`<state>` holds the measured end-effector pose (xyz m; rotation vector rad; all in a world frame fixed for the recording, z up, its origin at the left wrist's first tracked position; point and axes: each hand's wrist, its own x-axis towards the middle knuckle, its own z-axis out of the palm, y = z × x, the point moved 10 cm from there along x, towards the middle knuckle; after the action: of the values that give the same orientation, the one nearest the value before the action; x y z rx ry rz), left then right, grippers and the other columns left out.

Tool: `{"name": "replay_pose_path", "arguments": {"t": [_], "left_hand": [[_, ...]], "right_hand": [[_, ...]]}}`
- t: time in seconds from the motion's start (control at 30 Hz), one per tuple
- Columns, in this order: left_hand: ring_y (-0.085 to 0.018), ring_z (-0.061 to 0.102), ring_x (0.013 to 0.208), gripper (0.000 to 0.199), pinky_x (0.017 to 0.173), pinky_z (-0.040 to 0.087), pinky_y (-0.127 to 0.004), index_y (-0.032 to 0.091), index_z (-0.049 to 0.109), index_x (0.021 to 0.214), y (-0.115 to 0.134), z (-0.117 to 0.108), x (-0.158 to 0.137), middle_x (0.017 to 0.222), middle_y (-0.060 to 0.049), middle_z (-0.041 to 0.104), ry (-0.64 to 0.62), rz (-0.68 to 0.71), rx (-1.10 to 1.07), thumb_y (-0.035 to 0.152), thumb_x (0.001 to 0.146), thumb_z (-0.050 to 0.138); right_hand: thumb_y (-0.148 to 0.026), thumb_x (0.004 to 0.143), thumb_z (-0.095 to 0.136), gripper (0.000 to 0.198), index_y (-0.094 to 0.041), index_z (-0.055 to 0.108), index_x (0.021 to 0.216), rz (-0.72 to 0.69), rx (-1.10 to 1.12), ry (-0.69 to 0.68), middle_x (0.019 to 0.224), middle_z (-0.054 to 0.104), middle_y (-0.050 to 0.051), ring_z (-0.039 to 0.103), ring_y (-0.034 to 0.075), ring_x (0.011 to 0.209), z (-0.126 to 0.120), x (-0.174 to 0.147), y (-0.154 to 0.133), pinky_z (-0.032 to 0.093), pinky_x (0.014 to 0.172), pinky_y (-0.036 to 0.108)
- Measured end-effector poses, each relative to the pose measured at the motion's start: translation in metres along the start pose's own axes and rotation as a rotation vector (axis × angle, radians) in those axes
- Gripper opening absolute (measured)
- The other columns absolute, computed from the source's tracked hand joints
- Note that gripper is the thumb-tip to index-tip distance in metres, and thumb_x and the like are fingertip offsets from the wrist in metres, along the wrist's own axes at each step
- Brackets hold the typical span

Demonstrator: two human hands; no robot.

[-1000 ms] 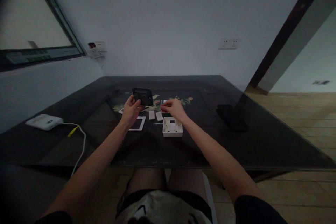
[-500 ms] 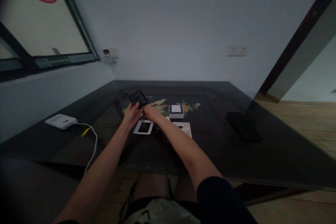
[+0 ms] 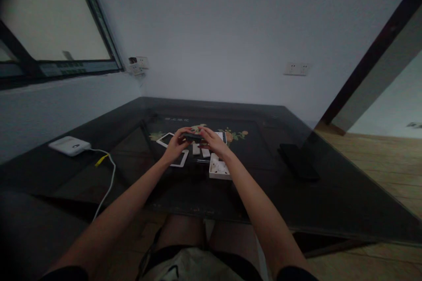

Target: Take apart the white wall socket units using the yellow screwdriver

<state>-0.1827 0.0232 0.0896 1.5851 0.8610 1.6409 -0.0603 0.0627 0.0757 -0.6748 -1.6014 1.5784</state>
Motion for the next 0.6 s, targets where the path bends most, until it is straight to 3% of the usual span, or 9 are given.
{"name": "replay_pose_path", "arguments": {"t": [0.07,0.13,0.23,0.37,0.47,0.6], "left_hand": [[-0.024,0.048,0.124,0.023,0.099,0.045,-0.038,0.021,0.064,0.098,0.007,0.015,-0.004,0.132,-0.009,0.046,-0.087,0.058,0.094,0.02,0.075,0.068],[-0.024,0.047,0.126,0.03,0.1,0.044,-0.037,0.023,0.064,0.103,0.006,0.021,-0.006,0.135,-0.009,0.045,-0.102,0.043,0.104,0.018,0.074,0.068],[-0.021,0.058,0.11,0.052,0.092,0.049,-0.037,0.028,0.052,0.122,-0.015,0.015,-0.005,0.129,-0.007,0.054,-0.008,-0.156,-0.091,0.024,0.073,0.07],[-0.018,0.065,0.084,0.044,0.07,0.057,-0.034,0.029,0.052,0.12,-0.049,0.008,-0.014,0.108,-0.006,0.064,0.114,-0.479,-0.355,0.042,0.08,0.065],[-0.018,0.066,0.077,0.045,0.065,0.058,-0.033,0.029,0.055,0.115,-0.054,0.002,-0.017,0.099,-0.004,0.066,0.166,-0.536,-0.388,0.034,0.074,0.073],[-0.018,0.067,0.075,0.039,0.067,0.058,-0.034,0.022,0.059,0.107,-0.059,-0.008,-0.017,0.093,-0.004,0.068,0.227,-0.542,-0.412,0.022,0.071,0.074]], "right_hand": [[-0.042,0.077,0.068,0.044,-0.026,0.058,0.116,0.03,0.088,0.043,0.116,0.065,0.008,0.067,0.018,0.092,-0.007,-0.007,0.009,0.056,0.079,0.034],[-0.034,0.065,0.078,0.049,-0.022,0.062,0.11,0.015,0.099,0.123,0.116,0.065,0.009,0.066,0.019,0.092,-0.017,-0.007,0.015,0.055,0.081,0.035],[-0.031,0.058,0.079,0.054,-0.02,0.063,0.108,-0.044,0.022,0.241,0.11,0.067,0.008,0.066,0.019,0.089,-0.029,-0.004,0.017,0.054,0.083,0.038],[-0.032,0.061,0.076,0.052,-0.02,0.061,0.11,-0.182,-0.189,0.314,0.111,0.064,0.008,0.062,0.022,0.1,-0.028,-0.005,0.005,0.05,0.089,0.04],[-0.034,0.069,0.07,0.042,-0.02,0.061,0.109,-0.283,-0.294,0.282,0.122,0.059,0.01,0.058,0.022,0.109,-0.019,-0.005,-0.005,0.047,0.094,0.038],[-0.035,0.084,0.055,0.045,-0.021,0.051,0.126,-0.228,-0.335,0.159,0.13,0.056,0.012,0.062,0.02,0.105,-0.018,0.004,-0.002,0.049,0.091,0.037]]}}
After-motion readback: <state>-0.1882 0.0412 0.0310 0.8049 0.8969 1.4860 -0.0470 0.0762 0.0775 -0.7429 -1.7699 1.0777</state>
